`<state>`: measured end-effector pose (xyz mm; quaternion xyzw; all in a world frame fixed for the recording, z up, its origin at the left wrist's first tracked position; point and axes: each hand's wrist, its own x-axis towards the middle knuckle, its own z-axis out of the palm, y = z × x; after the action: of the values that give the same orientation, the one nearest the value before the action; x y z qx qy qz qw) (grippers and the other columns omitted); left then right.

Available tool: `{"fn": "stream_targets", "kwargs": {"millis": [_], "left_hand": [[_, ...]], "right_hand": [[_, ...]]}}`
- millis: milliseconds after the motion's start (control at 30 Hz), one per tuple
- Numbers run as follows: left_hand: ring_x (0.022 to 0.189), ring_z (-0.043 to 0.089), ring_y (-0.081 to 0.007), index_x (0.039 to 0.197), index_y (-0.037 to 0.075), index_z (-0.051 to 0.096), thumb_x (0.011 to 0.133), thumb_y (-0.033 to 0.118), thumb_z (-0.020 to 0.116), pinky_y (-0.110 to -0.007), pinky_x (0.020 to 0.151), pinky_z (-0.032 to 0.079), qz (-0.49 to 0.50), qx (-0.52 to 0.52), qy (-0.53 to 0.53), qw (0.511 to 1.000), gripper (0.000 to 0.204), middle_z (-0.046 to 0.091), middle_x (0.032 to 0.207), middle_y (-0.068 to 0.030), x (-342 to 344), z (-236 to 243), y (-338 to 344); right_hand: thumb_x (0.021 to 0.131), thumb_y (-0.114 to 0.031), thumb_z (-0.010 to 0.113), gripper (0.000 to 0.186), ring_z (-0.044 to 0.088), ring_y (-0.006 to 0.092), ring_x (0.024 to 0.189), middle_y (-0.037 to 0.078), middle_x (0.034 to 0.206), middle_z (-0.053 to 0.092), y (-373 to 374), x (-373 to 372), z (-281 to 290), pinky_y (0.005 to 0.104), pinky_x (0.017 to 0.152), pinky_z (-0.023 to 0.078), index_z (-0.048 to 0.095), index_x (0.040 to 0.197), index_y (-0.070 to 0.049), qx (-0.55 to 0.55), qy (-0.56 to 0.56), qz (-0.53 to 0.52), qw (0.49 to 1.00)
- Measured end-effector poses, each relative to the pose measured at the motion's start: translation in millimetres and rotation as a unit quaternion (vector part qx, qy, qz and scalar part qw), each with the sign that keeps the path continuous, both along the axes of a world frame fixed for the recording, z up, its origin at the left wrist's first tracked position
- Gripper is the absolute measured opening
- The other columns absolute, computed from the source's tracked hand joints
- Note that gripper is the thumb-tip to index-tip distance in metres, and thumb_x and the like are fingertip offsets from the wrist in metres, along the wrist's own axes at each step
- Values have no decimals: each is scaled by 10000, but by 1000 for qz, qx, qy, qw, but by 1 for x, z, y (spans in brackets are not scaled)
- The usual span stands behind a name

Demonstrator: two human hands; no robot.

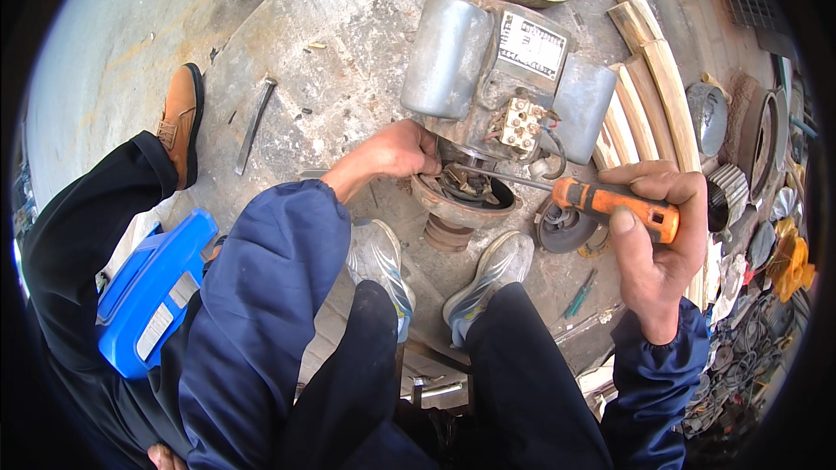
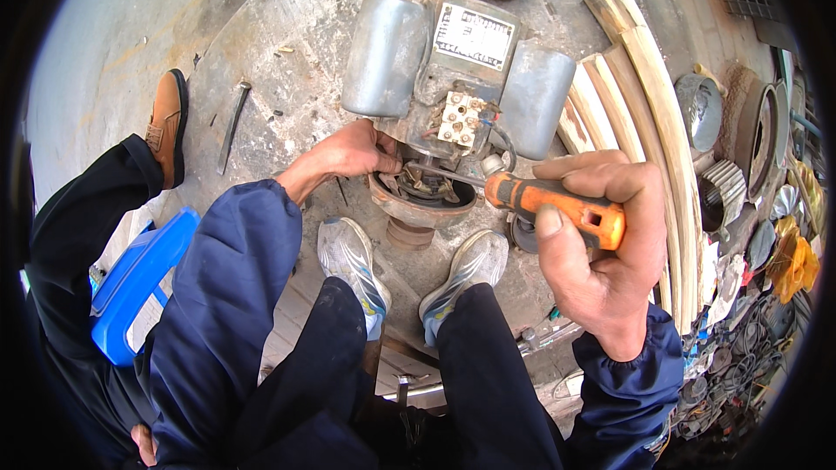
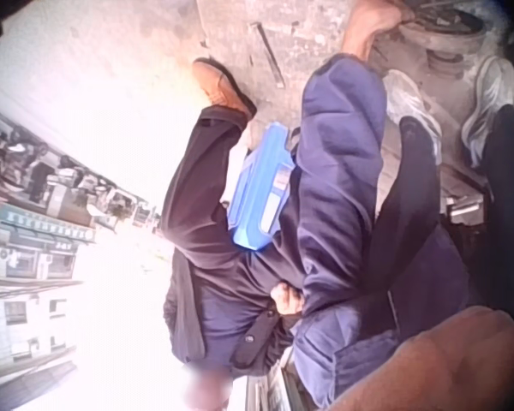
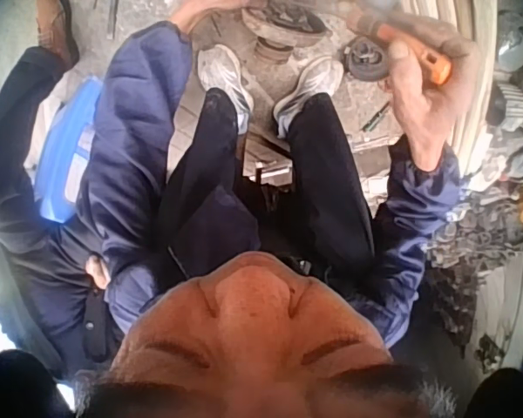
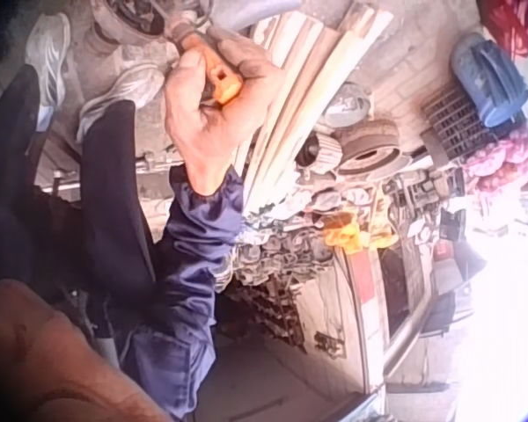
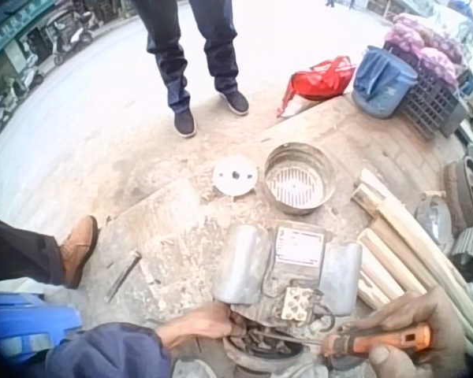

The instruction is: The person uses a screwdriver to adjust and tighten connections on a small electrical component, then walks through a cluttered workshop and rummages through a bag of scrap materials.

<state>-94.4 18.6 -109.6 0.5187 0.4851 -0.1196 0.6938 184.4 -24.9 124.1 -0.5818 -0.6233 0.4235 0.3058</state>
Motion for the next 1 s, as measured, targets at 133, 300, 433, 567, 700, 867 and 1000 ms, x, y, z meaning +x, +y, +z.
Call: {"fn": "stream_targets", "kwargs": {"millis": [133, 300, 433, 567, 700, 867, 1000], "left_hand": [[830, 687, -198, 984, 7, 819, 832, 207, 844, -342, 814, 537, -4, 12, -1, 1000, 252, 778, 872, -103, -1, -1, -3], [854, 695, -210, 1041, 9, 817, 854, 222, 830, -354, 839, 540, 1, 9, -8, 1000, 284, 787, 917, -113, -2, -1, -4], [851, 697, -215, 994, -5, 804, 856, 229, 809, -362, 836, 541, -4, 11, 13, 1000, 272, 780, 900, -129, -1, 4, -5], [820, 685, -208, 912, -10, 780, 828, 221, 797, -370, 799, 541, 16, 23, 29, 999, 247, 758, 845, -135, -3, 12, -8], [769, 662, -195, 868, -1, 769, 790, 205, 789, -368, 746, 536, 51, 32, 38, 997, 221, 733, 788, -112, -6, 19, -14], [744, 645, -182, 843, 7, 763, 774, 191, 778, -359, 730, 531, 79, 38, 41, 995, 198, 716, 757, -86, -8, 26, -16], [747, 635, -168, 832, 16, 753, 775, 168, 783, -348, 729, 524, 90, 32, 30, 995, 165, 709, 754, -68, -9, 21, -18]], "right_hand": [[956, -54, 687, 273, 641, 218, 988, 244, 1099, 664, -6, 3, -1, 348, 907, 519, 476, 1121, 3, -13, 13, -30, 999], [947, -34, 677, 261, 645, 228, 992, 236, 1086, 665, -2, 2, -3, 358, 912, 519, 480, 1113, 7, -8, 6, -24, 1000], [933, -18, 667, 247, 644, 218, 964, 210, 1066, 672, 4, -2, -9, 348, 903, 514, 492, 1104, 14, -16, 5, -22, 1000], [926, -28, 667, 241, 629, 178, 914, 167, 1048, 680, 20, -7, -10, 322, 859, 511, 511, 1103, 25, -24, -2, -2, 1000], [900, -38, 676, 207, 606, 124, 830, 108, 971, 684, 44, -21, -7, 285, 763, 506, 553, 1055, 24, -27, -18, 2, 999], [884, -79, 624, 209, 586, 95, 876, 73, 978, 682, 81, -48, 3, 260, 793, 478, 569, 1069, 3, -83, -57, 67, 993], [861, -110, 662, 197, 580, 89, 785, 46, 879, 649, 102, -65, -9, 246, 723, 474, 596, 1021, -15, -57, -101, 105, 988]]}}
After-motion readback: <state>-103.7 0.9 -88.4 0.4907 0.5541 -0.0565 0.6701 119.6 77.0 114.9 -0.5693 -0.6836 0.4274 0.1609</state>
